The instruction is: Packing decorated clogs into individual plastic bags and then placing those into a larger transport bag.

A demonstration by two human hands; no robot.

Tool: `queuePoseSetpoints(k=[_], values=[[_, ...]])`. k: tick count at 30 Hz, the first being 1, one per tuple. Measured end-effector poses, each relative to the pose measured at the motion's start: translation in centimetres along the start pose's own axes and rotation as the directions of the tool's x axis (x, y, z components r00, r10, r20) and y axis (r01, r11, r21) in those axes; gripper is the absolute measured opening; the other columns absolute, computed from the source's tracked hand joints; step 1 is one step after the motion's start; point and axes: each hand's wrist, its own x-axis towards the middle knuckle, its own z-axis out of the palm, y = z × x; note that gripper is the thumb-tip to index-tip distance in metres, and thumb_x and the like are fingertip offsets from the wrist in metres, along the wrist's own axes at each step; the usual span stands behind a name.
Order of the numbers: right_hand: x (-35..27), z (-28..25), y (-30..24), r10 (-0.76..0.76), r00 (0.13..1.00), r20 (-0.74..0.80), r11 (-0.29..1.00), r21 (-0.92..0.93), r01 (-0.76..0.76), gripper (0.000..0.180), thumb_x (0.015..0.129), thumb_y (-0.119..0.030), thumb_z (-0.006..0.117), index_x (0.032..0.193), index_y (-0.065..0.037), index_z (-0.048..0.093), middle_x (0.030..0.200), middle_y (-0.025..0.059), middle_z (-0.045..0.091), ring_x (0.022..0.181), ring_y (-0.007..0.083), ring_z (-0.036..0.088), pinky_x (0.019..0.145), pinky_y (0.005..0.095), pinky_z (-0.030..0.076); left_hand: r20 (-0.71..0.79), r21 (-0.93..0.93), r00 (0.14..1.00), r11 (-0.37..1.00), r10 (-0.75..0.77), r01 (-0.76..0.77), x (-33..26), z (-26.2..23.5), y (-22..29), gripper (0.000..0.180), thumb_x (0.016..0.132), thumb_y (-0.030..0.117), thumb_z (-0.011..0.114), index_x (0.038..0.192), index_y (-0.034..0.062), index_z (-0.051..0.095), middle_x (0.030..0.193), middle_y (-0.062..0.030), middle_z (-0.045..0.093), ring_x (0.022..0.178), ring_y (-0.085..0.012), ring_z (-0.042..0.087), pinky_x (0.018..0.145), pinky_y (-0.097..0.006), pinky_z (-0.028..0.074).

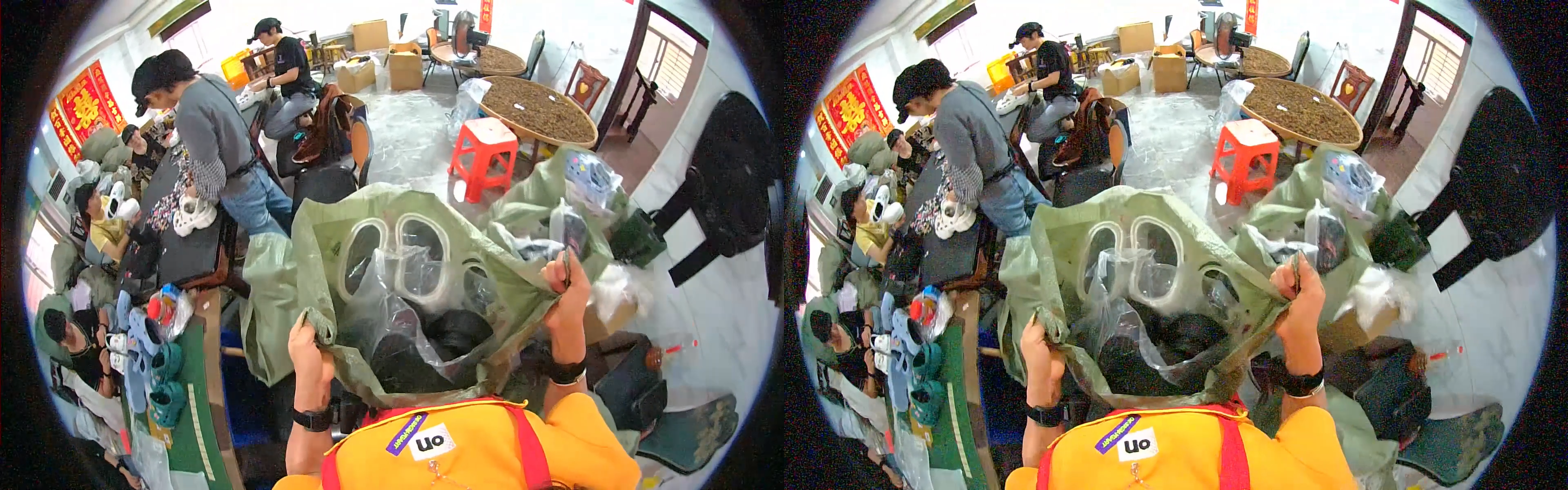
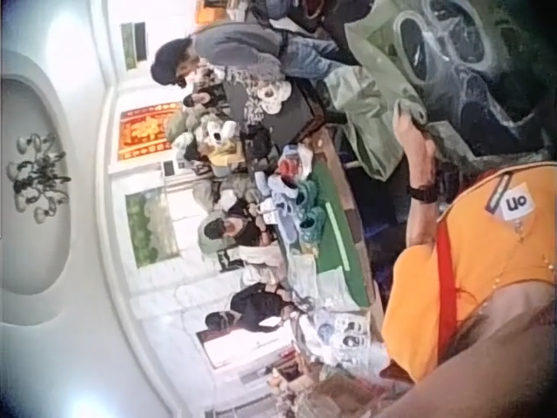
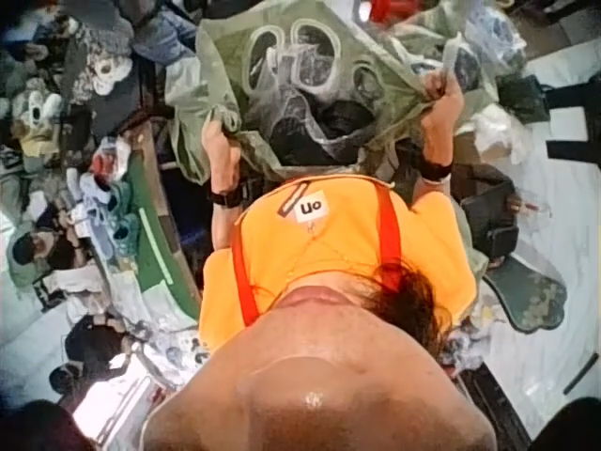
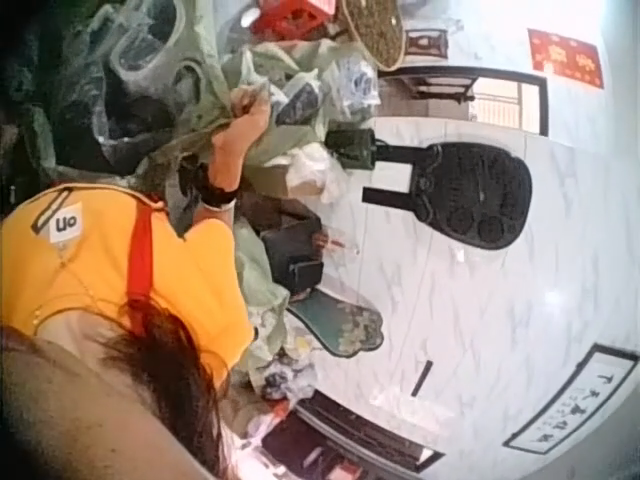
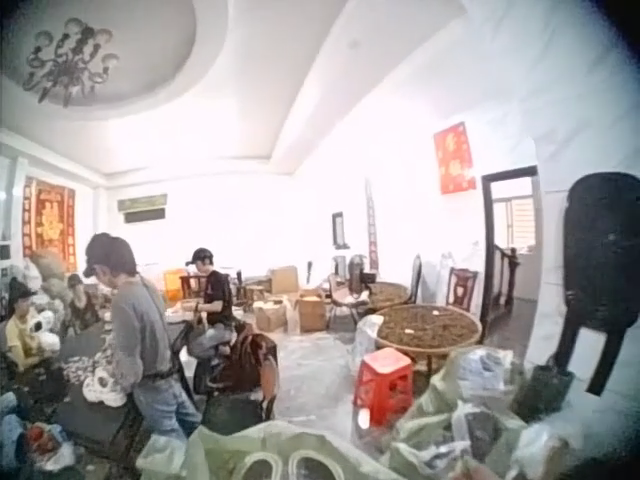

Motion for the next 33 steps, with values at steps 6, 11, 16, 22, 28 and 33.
queuePoseSetpoints(k=[6, 11, 16, 22, 28, 33], values=[[16.3, -1.5, 4.0, 0.008, 0.999, -0.053, 0.995, -0.098, -0.013, 0.034, 0.085, -0.026, 0.044, 0.057, -0.012, 0.033, 0.052, -0.0029, 0.026, 0.049, 0.0086, 0.024, 0.048, 0.0240, 0.020, -0.114, 0.043, 0.993, 0.998, -0.036, 0.041, 13.1, 5.8, -4.5, 0.027, 0.080, 0.005, 0.039, 0.102, -0.0050, 0.049, 0.092, -0.0082, 0.055, 0.082, -0.0168, 0.054, 0.073, -0.027, 0.042], [24.5, -4.4, 4.3, 0.069, 0.981, -0.183, 0.992, -0.088, -0.086, 0.034, 0.085, -0.026, 0.044, 0.057, -0.012, 0.033, 0.052, -0.0031, 0.025, 0.047, 0.0085, 0.023, 0.047, 0.0240, 0.019, -0.068, 0.090, 0.989, 0.987, -0.131, 0.137, 20.9, 12.9, -7.3, 0.031, 0.076, 0.001, 0.036, 0.103, -0.0047, 0.050, 0.094, -0.0084, 0.055, 0.085, -0.0173, 0.053, 0.076, -0.028, 0.042], [27.5, -6.7, 4.5, 0.084, 0.925, -0.370, 0.994, -0.037, -0.105, 0.035, 0.086, -0.027, 0.043, 0.056, -0.012, 0.030, 0.051, -0.0038, 0.021, 0.046, 0.0082, 0.021, 0.046, 0.0232, 0.018, 0.139, 0.126, 0.972, 0.977, -0.188, 0.171, 28.2, 19.0, -7.6, 0.032, 0.076, 0.001, 0.034, 0.102, -0.0049, 0.051, 0.096, -0.0083, 0.056, 0.087, -0.0164, 0.053, 0.079, -0.027, 0.040], [27.7, -1.8, 5.0, -0.096, 0.761, -0.642, 0.995, -0.049, 0.084, 0.035, 0.088, -0.027, 0.038, 0.057, -0.012, 0.029, 0.050, -0.0032, 0.020, 0.047, 0.0084, 0.018, 0.047, 0.0231, 0.018, 0.175, 0.224, 0.957, 0.956, -0.232, 0.191, 36.2, 21.4, -9.6, 0.029, 0.077, 0.002, 0.038, 0.101, -0.0033, 0.052, 0.095, -0.0084, 0.058, 0.085, -0.0164, 0.054, 0.076, -0.026, 0.041], [29.8, -1.2, 5.4, -0.172, 0.849, -0.500, 0.984, -0.040, 0.175, 0.036, 0.086, -0.031, 0.040, 0.057, -0.012, 0.030, 0.050, -0.0036, 0.020, 0.048, 0.0086, 0.020, 0.048, 0.0242, 0.018, 0.406, 0.126, 0.879, 0.968, -0.252, 0.219, 42.8, 23.3, -10.4, 0.028, 0.079, 0.003, 0.034, 0.098, -0.0024, 0.053, 0.092, -0.0046, 0.056, 0.084, -0.0121, 0.051, 0.075, -0.025, 0.039], [36.3, 0.6, 4.7, -0.211, 0.788, -0.578, 0.974, -0.058, 0.219, 0.037, 0.086, -0.030, 0.041, 0.056, -0.013, 0.029, 0.049, -0.0036, 0.020, 0.046, 0.0094, 0.018, 0.047, 0.0242, 0.018, 0.481, 0.105, 0.842, 0.970, -0.244, 0.220, 47.4, 27.3, -11.4, 0.028, 0.080, 0.003, 0.033, 0.098, -0.0026, 0.053, 0.093, -0.0057, 0.056, 0.085, -0.0131, 0.051, 0.076, -0.025, 0.039]])
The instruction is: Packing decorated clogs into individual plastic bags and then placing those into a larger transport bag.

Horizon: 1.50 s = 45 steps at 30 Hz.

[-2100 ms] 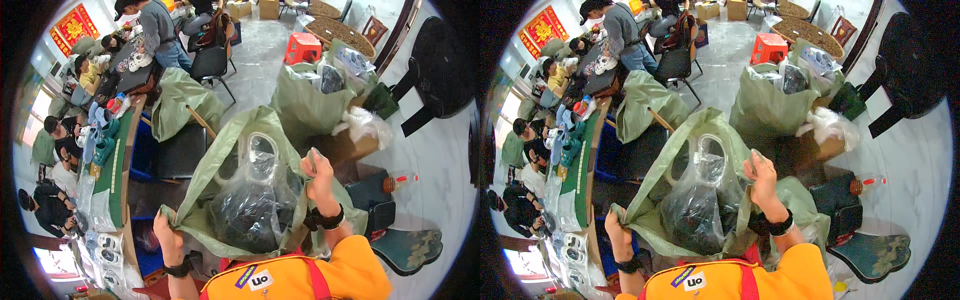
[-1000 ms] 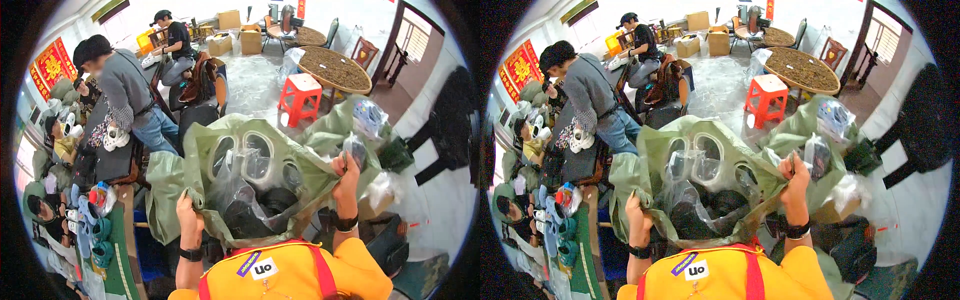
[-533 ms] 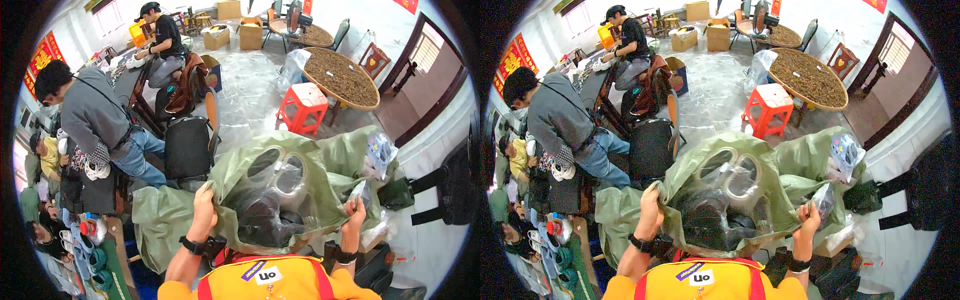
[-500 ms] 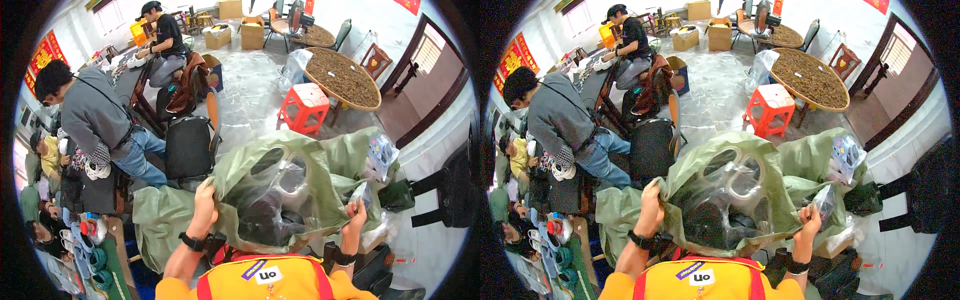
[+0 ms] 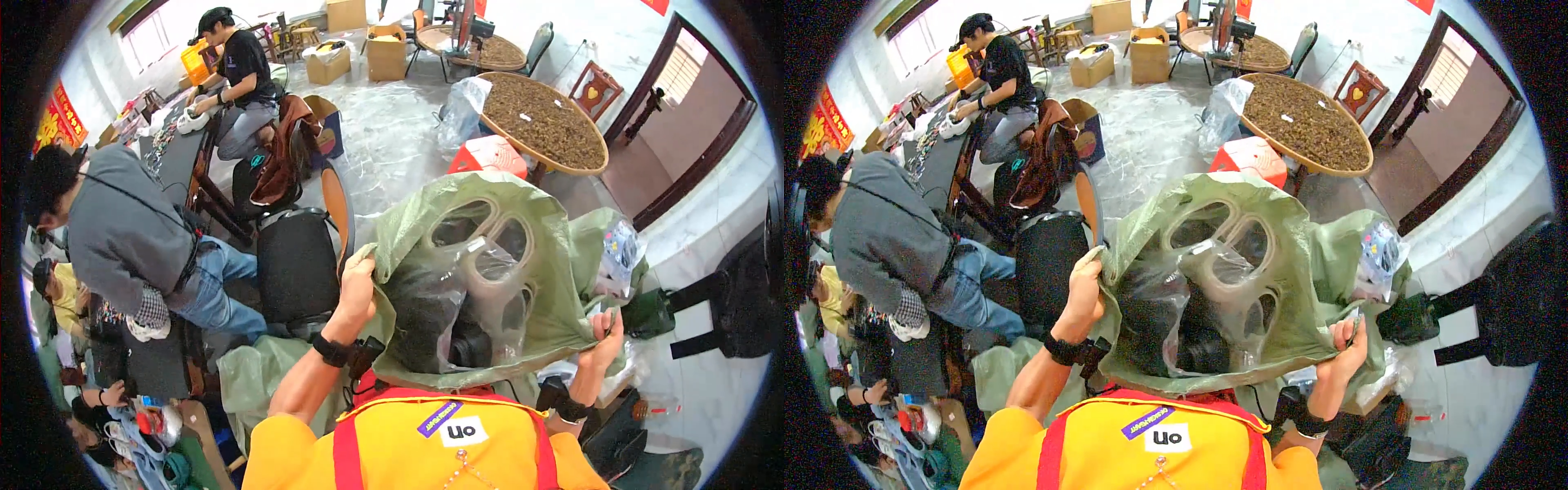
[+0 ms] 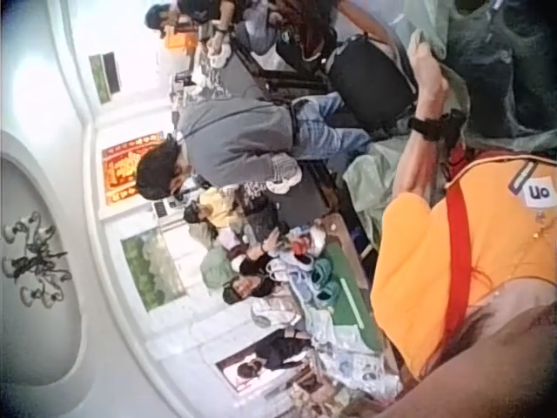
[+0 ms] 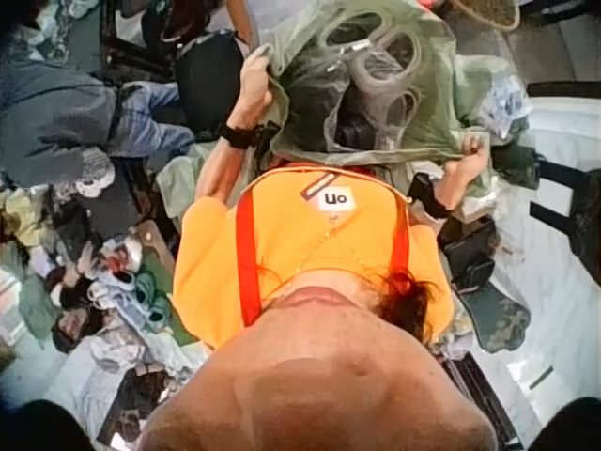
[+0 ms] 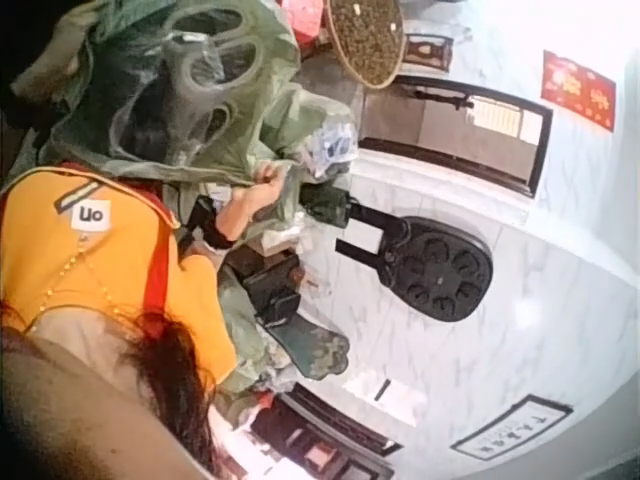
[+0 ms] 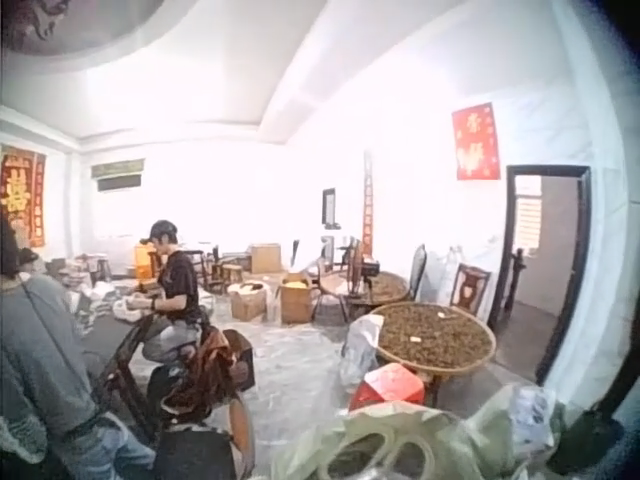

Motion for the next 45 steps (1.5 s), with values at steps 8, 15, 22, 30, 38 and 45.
queuePoseSetpoints(k=[8, 15, 22, 30, 38, 45], values=[[15.6, 8.1, 6.5, 0.045, 0.995, 0.085, 0.995, -0.090, -0.038, 0.033, 0.085, -0.026, 0.044, 0.058, -0.012, 0.031, 0.053, -0.0033, 0.025, 0.048, 0.0092, 0.021, 0.047, 0.0241, 0.017, -0.068, -0.042, 0.997, 0.998, -0.047, 0.044, 16.7, 2.5, -2.4, 0.027, 0.079, 0.002, 0.032, 0.096, -0.0022, 0.054, 0.091, -0.0065, 0.056, 0.082, -0.0150, 0.052, 0.073, -0.026, 0.041], [32.1, 18.4, 13.1, 0.134, 0.989, 0.067, 0.939, -0.327, -0.105, 0.028, 0.086, -0.021, 0.045, 0.061, -0.011, 0.037, 0.058, -0.0004, 0.035, 0.053, 0.0106, 0.030, 0.054, 0.0238, 0.026, -0.326, 0.020, 0.944, 0.998, -0.042, 0.052, 29.6, 4.3, -2.0, 0.016, 0.079, 0.004, 0.036, 0.080, 0.0025, 0.051, 0.068, -0.0029, 0.051, 0.059, -0.0128, 0.048, 0.056, -0.025, 0.041], [43.6, 29.4, 18.5, 0.226, 0.939, 0.260, 0.954, -0.255, -0.159, 0.032, 0.087, -0.023, 0.042, 0.058, -0.011, 0.035, 0.055, -0.0033, 0.029, 0.051, 0.0082, 0.026, 0.050, 0.0230, 0.022, -0.301, 0.026, 0.953, 0.999, -0.031, 0.041, 40.5, 6.7, 2.0, 0.013, 0.080, 0.005, 0.039, 0.077, 0.0046, 0.051, 0.070, 0.0005, 0.050, 0.062, -0.0111, 0.049, 0.058, -0.025, 0.041], [55.8, 42.6, 23.0, 0.245, 0.901, 0.358, 0.969, -0.055, -0.241, 0.033, 0.087, -0.026, 0.041, 0.058, -0.011, 0.035, 0.055, -0.0024, 0.032, 0.052, 0.0099, 0.030, 0.052, 0.0226, 0.028, -0.264, 0.153, 0.957, 0.985, 0.117, -0.079, 57.3, 10.7, 4.4, 0.021, 0.078, 0.004, 0.037, 0.088, -0.0006, 0.054, 0.079, -0.0029, 0.054, 0.069, -0.0121, 0.050, 0.063, -0.025, 0.040], [74.2, 54.1, 26.8, 0.240, 0.798, 0.554, 0.970, -0.100, -0.222, 0.033, 0.087, -0.028, 0.040, 0.059, -0.010, 0.036, 0.054, -0.0028, 0.027, 0.051, 0.0100, 0.026, 0.051, 0.0236, 0.024, -0.162, 0.089, 0.976, 0.987, 0.148, -0.135, 74.3, 13.2, 1.8, 0.031, 0.079, 0.004, 0.032, 0.105, -0.0051, 0.048, 0.090, -0.0089, 0.057, 0.078, -0.0179, 0.055, 0.070, -0.028, 0.044], [92.7, 58.6, 33.9, 0.230, 0.880, 0.416, 0.955, -0.268, -0.123, 0.034, 0.088, -0.031, 0.039, 0.062, -0.010, 0.037, 0.053, -0.0019, 0.028, 0.051, 0.0106, 0.028, 0.053, 0.0243, 0.025, -0.312, 0.197, 0.950, 0.980, 0.030, 0.034, 88.3, 16.6, -5.4, 0.026, 0.077, 0.003, 0.035, 0.096, -0.0030, 0.052, 0.082, -0.0041, 0.056, 0.071, -0.0125, 0.052, 0.063, -0.023, 0.041]])
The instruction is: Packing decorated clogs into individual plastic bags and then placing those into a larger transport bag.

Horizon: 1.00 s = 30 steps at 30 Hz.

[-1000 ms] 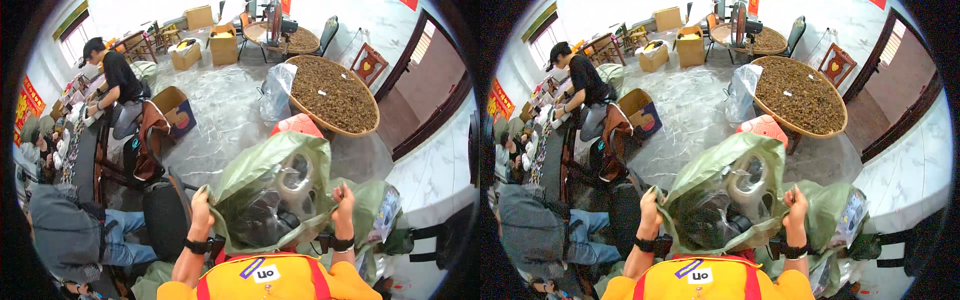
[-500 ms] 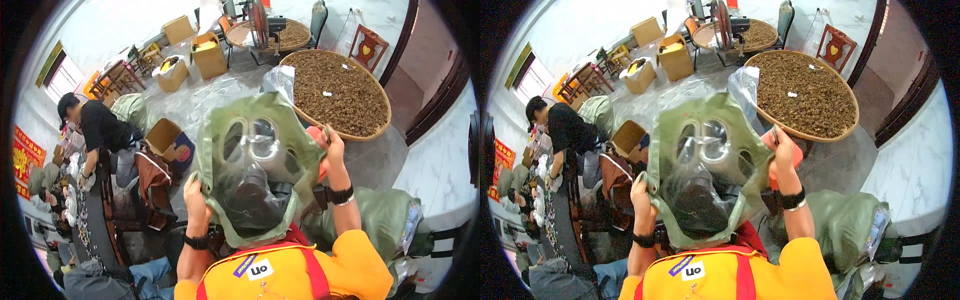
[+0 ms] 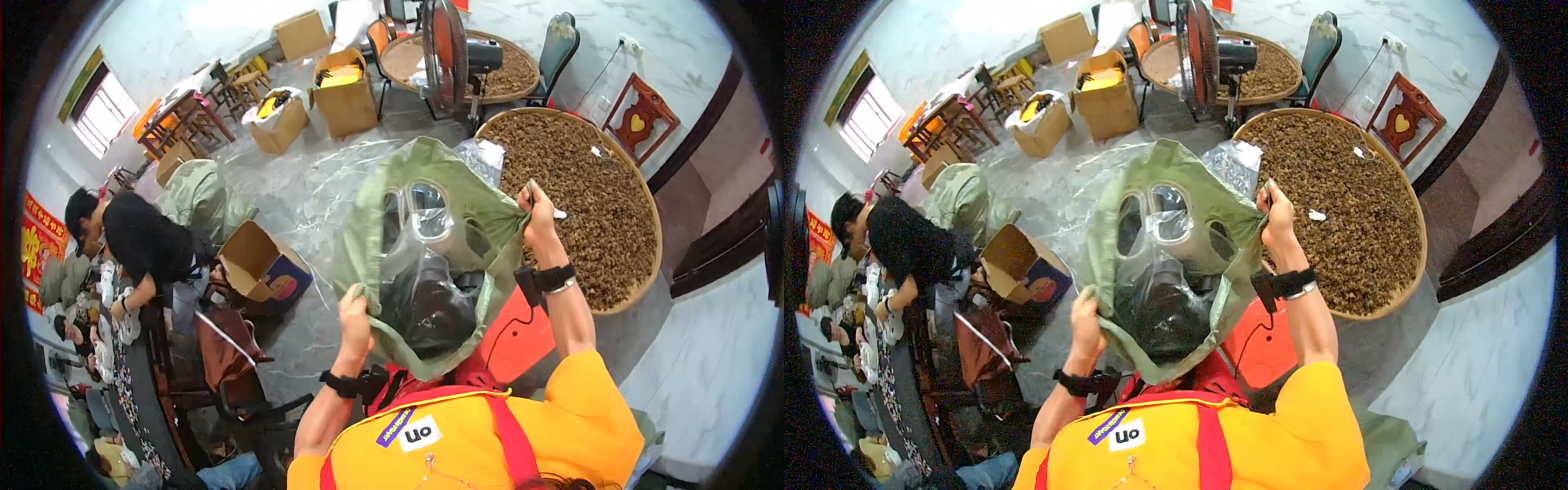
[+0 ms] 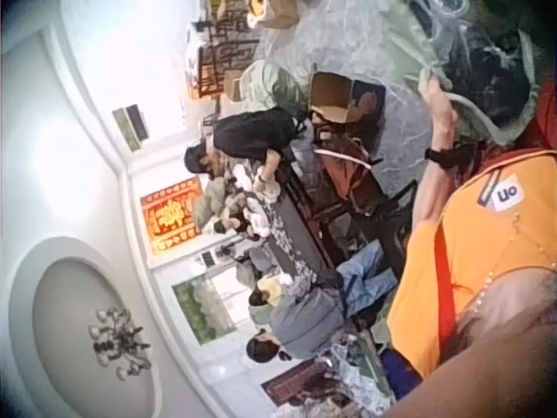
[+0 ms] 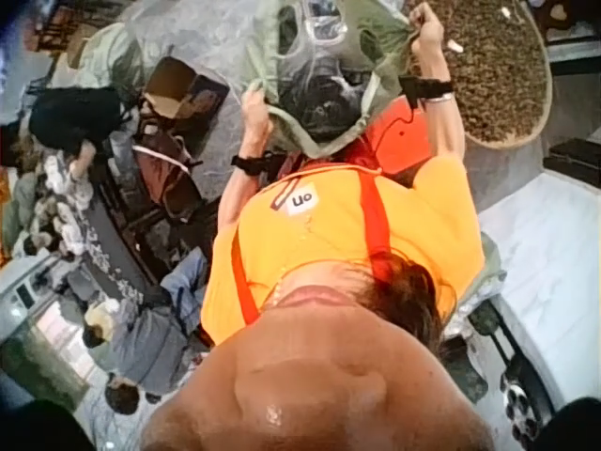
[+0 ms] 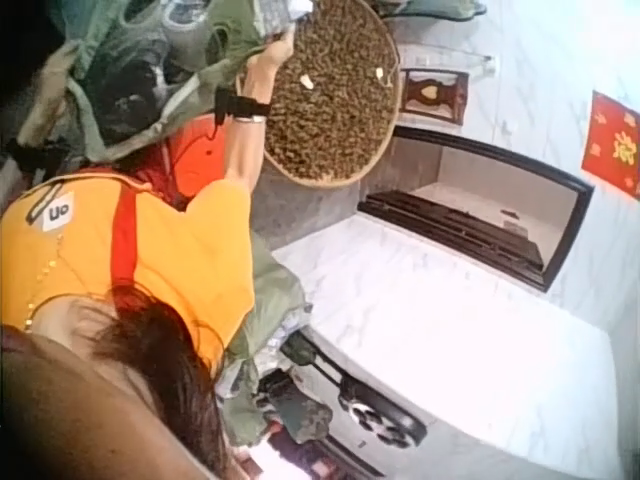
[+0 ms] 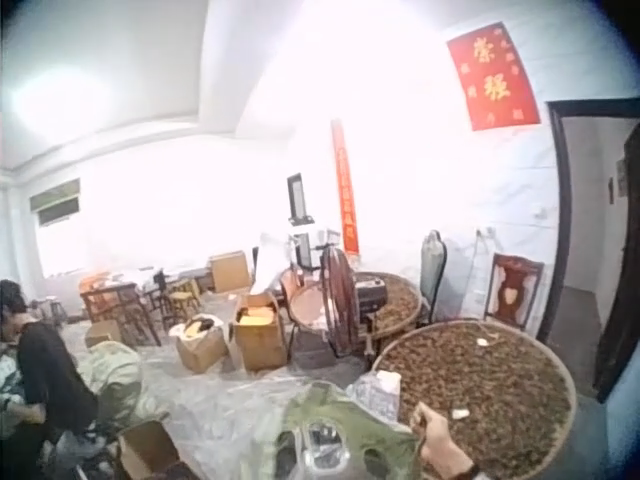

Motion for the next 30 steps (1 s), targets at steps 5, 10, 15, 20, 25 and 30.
queuePoseSetpoints(k=[5, 10, 15, 20, 25, 30], values=[[11.8, -12.2, 10.1, 0.190, 0.945, -0.265, 0.981, 0.021, -0.192, 0.033, 0.090, -0.033, 0.036, 0.066, -0.011, 0.043, 0.057, 0.0000, 0.037, 0.054, 0.0130, 0.035, 0.052, 0.0264, 0.031, 0.124, 0.231, 0.960, 0.949, -0.249, 0.216, 10.5, -1.1, -13.9, 0.023, 0.079, 0.004, 0.038, 0.093, 0.0007, 0.055, 0.082, -0.0022, 0.055, 0.073, -0.0119, 0.050, 0.066, -0.024, 0.040], [13.6, -14.0, 14.3, 0.238, 0.895, -0.376, 0.969, 0.035, -0.243, 0.032, 0.090, -0.031, 0.036, 0.067, -0.011, 0.043, 0.061, 0.0005, 0.038, 0.058, 0.0131, 0.039, 0.064, 0.0288, 0.038, 0.027, 0.277, 0.957, 0.922, -0.290, 0.272, 13.7, 1.7, -15.6, 0.022, 0.079, 0.008, 0.040, 0.091, -0.0024, 0.055, 0.088, -0.0043, 0.056, 0.080, -0.0127, 0.048, 0.071, -0.026, 0.038], [19.6, -21.9, 12.5, 0.288, 0.810, -0.510, 0.943, 0.005, -0.332, 0.031, 0.087, -0.035, 0.041, 0.087, -0.006, 0.050, 0.078, 0.0069, 0.054, 0.074, 0.0218, 0.051, 0.068, 0.0384, 0.042, 0.058, 0.388, 0.952, 0.886, -0.299, 0.255, 14.5, 4.6, -16.4, 0.027, 0.079, 0.012, 0.044, 0.101, -0.0004, 0.054, 0.091, -0.0098, 0.059, 0.084, -0.0155, 0.051, 0.074, -0.028, 0.039], [16.6, -27.7, 11.6, 0.008, 0.902, -0.432, 0.803, -0.534, -0.263, 0.024, 0.080, -0.015, 0.050, 0.099, -0.001, 0.053, 0.096, 0.0104, 0.056, 0.085, 0.0191, 0.053, 0.074, 0.0327, 0.043, 0.148, 0.603, 0.951, 0.787, -0.272, 0.132, 14.1, 3.1, -17.1, 0.029, 0.074, 0.015, 0.048, 0.100, 0.0024, 0.053, 0.100, -0.0196, 0.055, 0.095, -0.0310, 0.052, 0.078, -0.036, 0.041], [14.1, -19.5, 9.0, -0.463, 0.741, -0.486, 0.280, -0.874, -0.398, 0.057, 0.071, -0.029, 0.065, 0.115, -0.003, 0.041, 0.107, 0.0199, 0.051, 0.095, 0.0326, 0.052, 0.080, 0.0454, 0.042, 0.196, 0.646, 0.978, 0.740, 0.077, -0.187, 10.1, 2.8, -14.3, 0.038, 0.073, 0.018, 0.051, 0.108, 0.0047, 0.048, 0.101, -0.0188, 0.055, 0.093, -0.0321, 0.053, 0.079, -0.037, 0.042], [13.5, -11.2, 10.7, -0.457, 0.840, -0.293, 0.213, -0.953, -0.216, 0.066, 0.072, -0.030, 0.064, 0.125, -0.009, 0.031, 0.120, 0.0214, 0.039, 0.109, 0.0366, 0.040, 0.090, 0.0455, 0.033, 0.087, 0.577, 0.988, 0.815, -0.130, 0.057, 4.2, -2.8, -10.2, 0.031, 0.076, 0.019, 0.051, 0.102, 0.0015, 0.052, 0.097, -0.0155, 0.058, 0.091, -0.0282, 0.055, 0.078, -0.036, 0.043]])
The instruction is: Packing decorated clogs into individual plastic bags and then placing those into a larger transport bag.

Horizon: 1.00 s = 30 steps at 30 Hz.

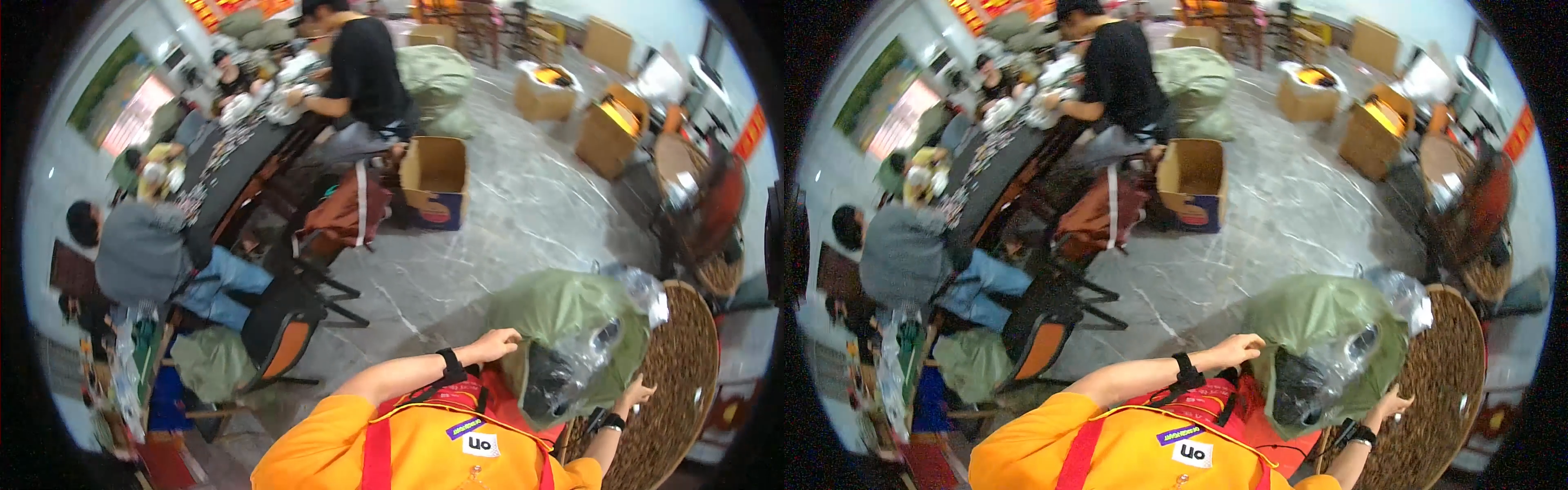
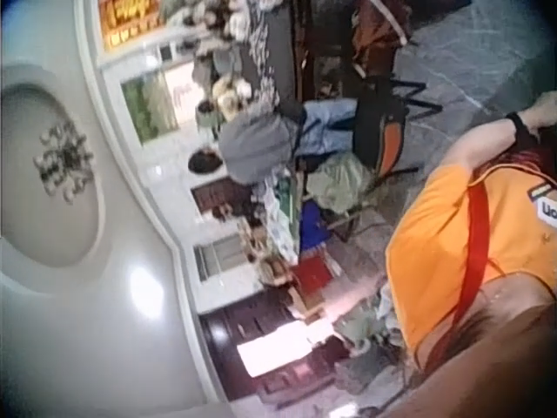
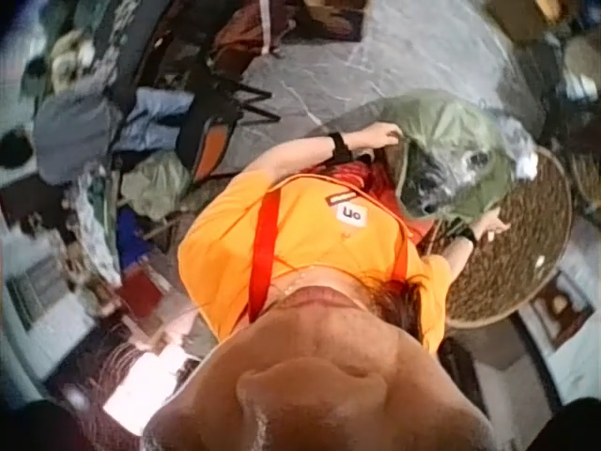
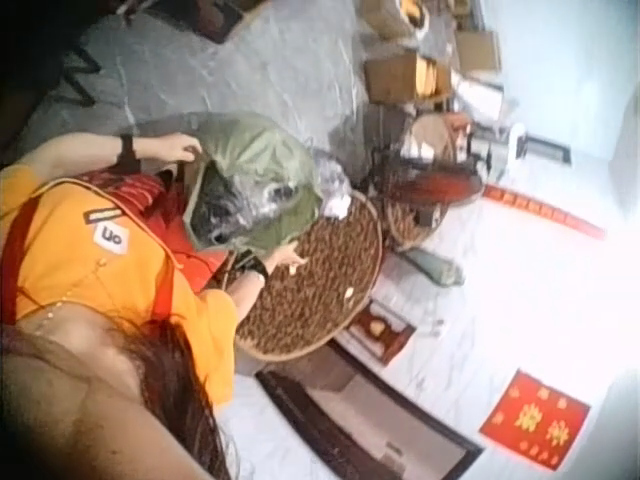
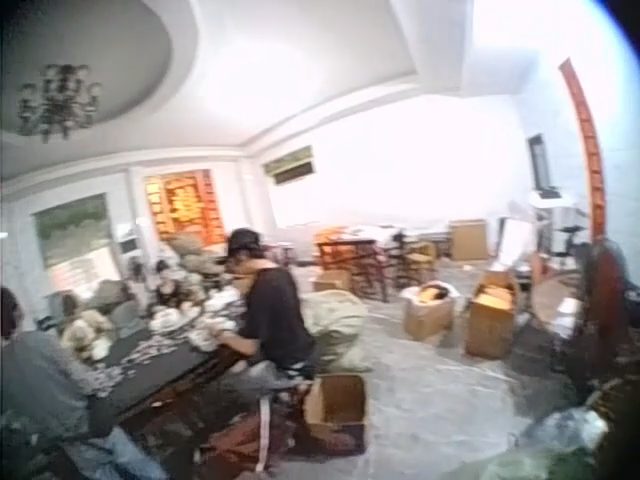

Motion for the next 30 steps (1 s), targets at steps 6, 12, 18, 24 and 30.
queuePoseSetpoints(k=[6, 12, 18, 24, 30], values=[[-15.5, -1.7, -13.3, -0.330, 0.821, 0.466, 0.808, 0.589, -0.010, 0.059, 0.078, -0.022, 0.056, 0.128, -0.009, 0.026, 0.128, 0.0169, 0.029, 0.108, 0.0300, 0.041, 0.086, 0.0460, 0.034, -0.252, 0.033, 0.966, 0.998, -0.050, 0.060, -14.7, -7.9, -5.9, 0.033, 0.079, 0.020, 0.048, 0.108, 0.0027, 0.050, 0.104, -0.0152, 0.056, 0.097, -0.0261, 0.053, 0.082, -0.034, 0.041], [-42.0, -6.8, -16.4, -0.645, 0.057, 0.762, 0.763, 0.647, -0.010, 0.058, 0.078, -0.025, 0.051, 0.129, -0.014, 0.026, 0.127, 0.0118, 0.031, 0.103, 0.0243, 0.045, 0.082, 0.0392, 0.038, -0.590, -0.381, 0.740, 0.920, -0.323, 0.098, -38.3, -9.4, -17.3, 0.032, 0.082, 0.021, 0.050, 0.108, 0.0020, 0.049, 0.101, -0.0106, 0.055, 0.092, -0.0187, 0.053, 0.078, -0.028, 0.042], [-65.4, -10.4, -10.8, -0.442, -0.776, 0.450, 0.567, 0.810, 0.147, 0.049, 0.073, -0.012, 0.055, 0.119, -0.008, 0.037, 0.111, 0.0089, 0.045, 0.088, 0.0169, 0.049, 0.071, 0.0272, 0.042, -0.703, -0.710, 0.224, 0.648, -0.675, -0.277, -58.5, -5.4, -23.3, 0.023, 0.080, 0.018, 0.051, 0.099, 0.0052, 0.053, 0.082, -0.0045, 0.057, 0.071, -0.0106, 0.052, 0.059, -0.023, 0.041], [-79.5, -21.2, -8.4, -0.013, -0.999, 0.043, 0.216, 0.976, 0.039, 0.036, 0.077, -0.016, 0.056, 0.109, -0.003, 0.047, 0.098, 0.0103, 0.053, 0.085, 0.0186, 0.053, 0.072, 0.0282, 0.043, -0.555, -0.674, -0.098, 0.515, -0.826, -0.529, -65.8, -0.6, -23.4, 0.022, 0.078, 0.016, 0.053, 0.097, 0.0041, 0.053, 0.077, -0.0038, 0.057, 0.066, -0.0106, 0.052, 0.056, -0.023, 0.041], [-89.2, -24.2, -5.1, 0.190, -0.980, -0.064, 0.180, 0.983, -0.029, 0.034, 0.078, -0.019, 0.057, 0.108, -0.004, 0.048, 0.099, 0.0111, 0.055, 0.088, 0.0200, 0.054, 0.074, 0.0301, 0.044, -0.550, -0.650, -0.091, 0.494, -0.830, -0.577, -70.3, -0.6, -26.0, 0.028, 0.079, 0.019, 0.053, 0.103, 0.0046, 0.052, 0.083, -0.0057, 0.059, 0.071, -0.0120, 0.054, 0.062, -0.025, 0.043]])
